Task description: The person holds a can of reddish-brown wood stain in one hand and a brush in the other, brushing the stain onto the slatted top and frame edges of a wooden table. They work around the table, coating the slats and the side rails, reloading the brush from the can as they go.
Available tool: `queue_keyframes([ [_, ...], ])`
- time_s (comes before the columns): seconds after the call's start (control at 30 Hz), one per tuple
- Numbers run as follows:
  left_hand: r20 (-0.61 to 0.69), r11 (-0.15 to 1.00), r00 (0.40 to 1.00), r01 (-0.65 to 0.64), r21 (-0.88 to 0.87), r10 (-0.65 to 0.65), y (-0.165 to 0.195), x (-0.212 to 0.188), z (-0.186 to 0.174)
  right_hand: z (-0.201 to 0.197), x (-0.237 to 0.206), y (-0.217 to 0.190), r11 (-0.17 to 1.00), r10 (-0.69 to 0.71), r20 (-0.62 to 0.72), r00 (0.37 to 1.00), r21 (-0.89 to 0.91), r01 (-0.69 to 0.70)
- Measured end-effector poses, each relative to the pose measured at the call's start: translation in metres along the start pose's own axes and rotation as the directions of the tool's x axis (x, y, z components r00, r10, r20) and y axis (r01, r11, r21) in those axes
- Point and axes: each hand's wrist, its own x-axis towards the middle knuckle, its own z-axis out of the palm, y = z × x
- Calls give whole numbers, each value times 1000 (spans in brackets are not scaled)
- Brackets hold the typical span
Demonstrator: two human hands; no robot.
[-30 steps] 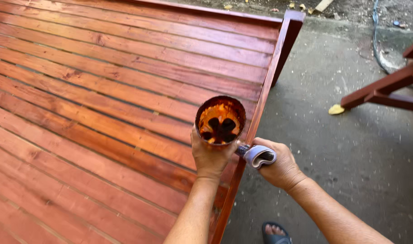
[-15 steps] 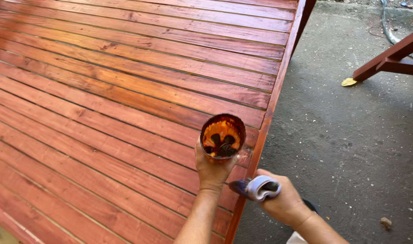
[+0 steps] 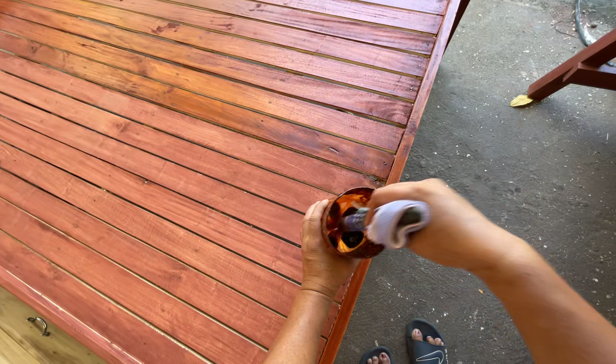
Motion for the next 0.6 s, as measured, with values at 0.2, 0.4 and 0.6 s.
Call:
queue_keyframes([
  [0.2, 4, 1000, 1000, -4, -12, 4, 19, 1, 0, 29, 14, 5, 953, -94, 164, 982, -272, 137],
  [0.4, 79, 994, 995, 69, -82, -63, 20, -7, 11, 12, -10, 19, 861, -382, 106, 918, -320, 396],
  [0.6, 80, 974, 974, 218, -70, -212, 21, -5, 38, -11, -33, 51, 828, -511, -63, 857, -303, 471],
])
